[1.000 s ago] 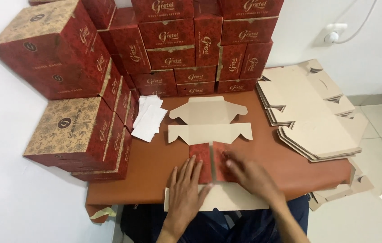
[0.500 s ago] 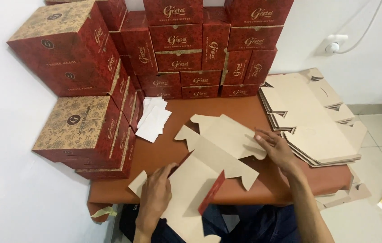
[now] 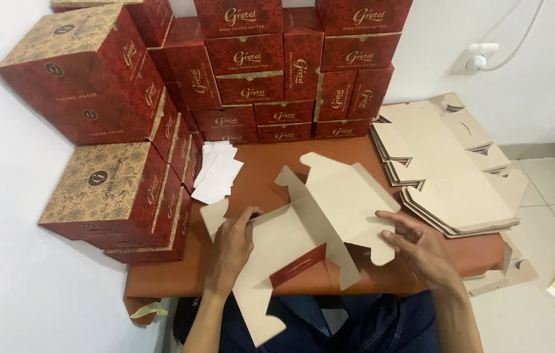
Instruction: Assembling small cardboard boxes from flat templates by folding and tucking flaps.
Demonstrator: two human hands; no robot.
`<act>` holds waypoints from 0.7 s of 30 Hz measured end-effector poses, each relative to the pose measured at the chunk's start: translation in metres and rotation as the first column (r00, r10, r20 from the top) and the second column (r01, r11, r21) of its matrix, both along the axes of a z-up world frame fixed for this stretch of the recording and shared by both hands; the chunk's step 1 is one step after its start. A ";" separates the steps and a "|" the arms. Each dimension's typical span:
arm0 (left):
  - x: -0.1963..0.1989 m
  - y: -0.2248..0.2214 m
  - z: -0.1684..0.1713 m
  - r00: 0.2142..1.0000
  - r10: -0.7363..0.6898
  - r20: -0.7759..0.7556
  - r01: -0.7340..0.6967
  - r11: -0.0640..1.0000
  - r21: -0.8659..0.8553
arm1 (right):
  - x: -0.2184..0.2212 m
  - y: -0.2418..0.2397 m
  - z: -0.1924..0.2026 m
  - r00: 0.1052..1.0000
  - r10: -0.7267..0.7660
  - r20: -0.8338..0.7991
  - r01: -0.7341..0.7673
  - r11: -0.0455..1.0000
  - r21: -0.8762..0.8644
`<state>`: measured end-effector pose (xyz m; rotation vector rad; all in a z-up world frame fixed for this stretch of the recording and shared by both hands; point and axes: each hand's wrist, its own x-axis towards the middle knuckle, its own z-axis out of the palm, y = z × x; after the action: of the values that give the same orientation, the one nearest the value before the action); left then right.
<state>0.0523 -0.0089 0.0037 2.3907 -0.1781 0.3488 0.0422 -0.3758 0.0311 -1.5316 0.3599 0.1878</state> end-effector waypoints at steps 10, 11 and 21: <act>0.022 0.006 -0.026 0.992 -0.106 0.064 0.114 0.982 -0.150 | -0.011 -0.022 -0.004 0.979 -0.102 0.177 0.125 0.985 -0.123; 0.014 0.011 -0.020 0.992 -0.106 0.062 0.114 0.982 -0.149 | -0.013 -0.020 0.002 0.979 -0.102 0.175 0.124 0.985 -0.123; -0.031 0.040 0.002 0.960 -0.242 -0.138 0.246 0.969 0.010 | -0.010 -0.036 -0.020 0.989 0.026 0.145 0.099 0.618 -0.780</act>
<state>0.0216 0.0309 0.0061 2.3753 -0.4123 0.0678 0.0325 -0.4120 0.0112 -2.4087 0.3794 -0.1513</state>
